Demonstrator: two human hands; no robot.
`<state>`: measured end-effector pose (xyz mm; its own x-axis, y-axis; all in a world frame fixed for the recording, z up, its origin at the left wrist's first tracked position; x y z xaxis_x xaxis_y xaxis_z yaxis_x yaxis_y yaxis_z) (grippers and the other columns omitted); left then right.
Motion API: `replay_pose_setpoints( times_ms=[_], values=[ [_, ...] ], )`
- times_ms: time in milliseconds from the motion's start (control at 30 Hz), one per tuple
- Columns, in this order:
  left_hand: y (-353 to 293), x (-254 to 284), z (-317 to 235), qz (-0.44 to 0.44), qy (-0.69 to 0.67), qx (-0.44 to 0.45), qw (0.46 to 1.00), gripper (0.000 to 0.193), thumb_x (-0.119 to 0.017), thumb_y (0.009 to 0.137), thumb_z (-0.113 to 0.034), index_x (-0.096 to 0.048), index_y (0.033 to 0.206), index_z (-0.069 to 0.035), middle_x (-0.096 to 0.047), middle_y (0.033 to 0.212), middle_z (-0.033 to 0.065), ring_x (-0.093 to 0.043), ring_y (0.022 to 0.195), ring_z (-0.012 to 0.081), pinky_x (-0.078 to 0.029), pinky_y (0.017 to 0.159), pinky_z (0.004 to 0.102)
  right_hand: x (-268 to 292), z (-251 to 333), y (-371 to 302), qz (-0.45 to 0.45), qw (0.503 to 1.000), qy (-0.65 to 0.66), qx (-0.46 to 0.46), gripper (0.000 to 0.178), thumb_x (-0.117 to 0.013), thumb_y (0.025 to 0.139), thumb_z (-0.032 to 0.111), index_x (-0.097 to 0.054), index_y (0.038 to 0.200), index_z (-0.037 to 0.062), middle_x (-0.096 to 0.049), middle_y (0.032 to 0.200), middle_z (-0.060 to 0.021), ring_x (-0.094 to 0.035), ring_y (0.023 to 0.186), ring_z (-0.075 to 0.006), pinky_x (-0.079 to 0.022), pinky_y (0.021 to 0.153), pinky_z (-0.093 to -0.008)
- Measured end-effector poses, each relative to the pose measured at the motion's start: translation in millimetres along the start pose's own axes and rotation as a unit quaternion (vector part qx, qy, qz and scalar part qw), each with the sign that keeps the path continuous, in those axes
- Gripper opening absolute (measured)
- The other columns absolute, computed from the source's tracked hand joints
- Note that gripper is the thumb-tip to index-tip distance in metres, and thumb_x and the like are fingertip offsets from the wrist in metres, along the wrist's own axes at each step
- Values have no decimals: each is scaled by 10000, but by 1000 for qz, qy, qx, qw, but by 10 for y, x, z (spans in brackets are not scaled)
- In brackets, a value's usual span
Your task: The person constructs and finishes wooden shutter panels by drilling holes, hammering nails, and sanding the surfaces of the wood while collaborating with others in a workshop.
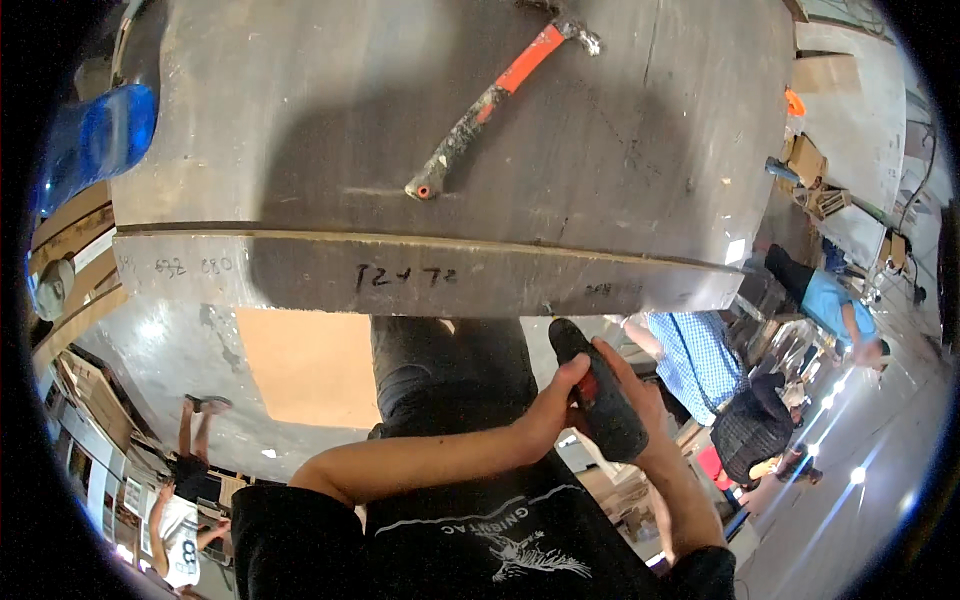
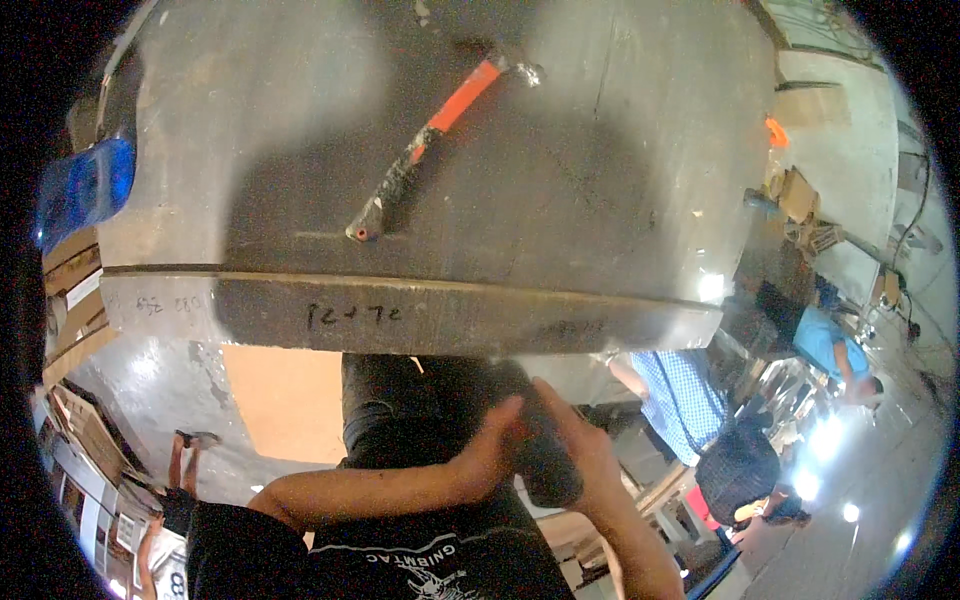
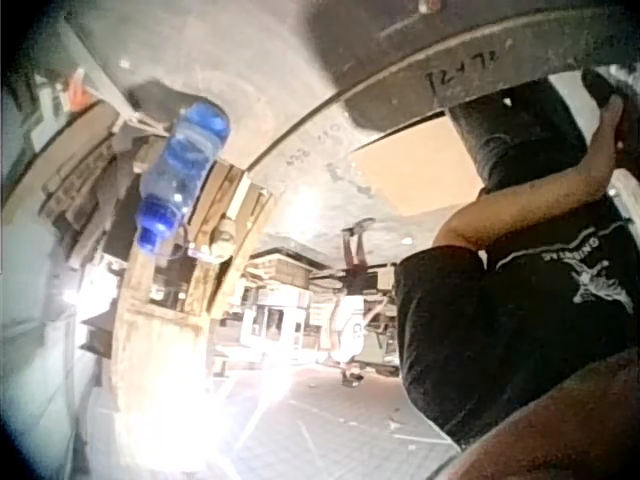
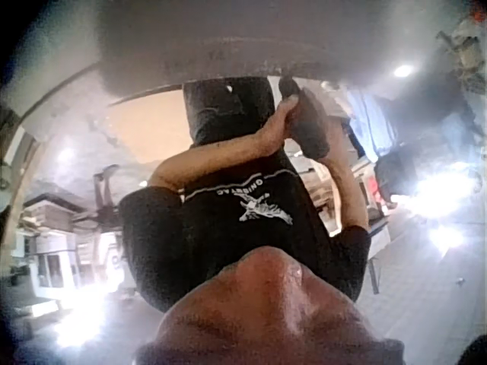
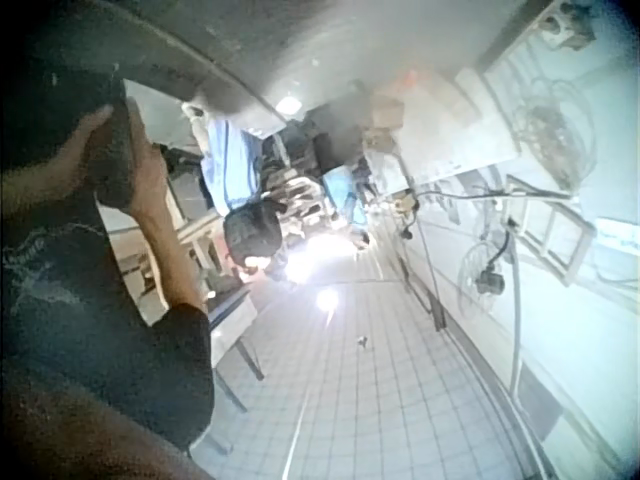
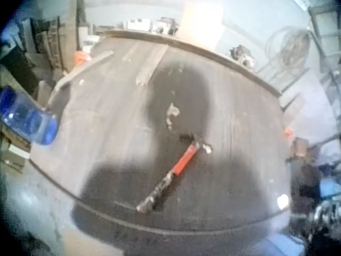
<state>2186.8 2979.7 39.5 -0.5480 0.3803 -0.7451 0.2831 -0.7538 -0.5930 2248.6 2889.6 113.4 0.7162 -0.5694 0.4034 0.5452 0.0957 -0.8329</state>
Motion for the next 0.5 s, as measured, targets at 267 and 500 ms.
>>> replay_pose_setpoints(
  times_ms=[267, 500],
  values=[
    [-10, -77, -37, -11, -40, -37, 998, 445, -541, 924, -533, -562, 1091, -121, -594, 1026, 61, -560, 935, 223, -460, 808, 415, 29, -53, 31, -16, 997, -4, 69, 808, -759, 776, 269, -378, 1476, 134, -679, 1097, -231, -685, 981, -392, -554, 792, -424],
    [16, -91, -28, 1, 8, -31, 999, 490, -520, 940, -563, -525, 1141, -117, -578, 1047, 72, -589, 991, 269, -528, 792, 513, -47, -105, -84, -31, 994, 66, 78, 904, -867, 745, 223, -364, 1472, 36, -657, 1207, -137, -640, 1088, -200, -483, 955, -341]
  ],
)
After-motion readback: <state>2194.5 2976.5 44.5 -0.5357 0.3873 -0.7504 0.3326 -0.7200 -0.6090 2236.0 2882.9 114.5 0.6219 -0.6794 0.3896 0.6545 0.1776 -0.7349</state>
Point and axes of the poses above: each hand's wrist, its own y-axis towards the middle knuckle, its own x-axis out of the back of the hand, z = x × y, the point moved 5 cm from there along y, towards the middle knuckle
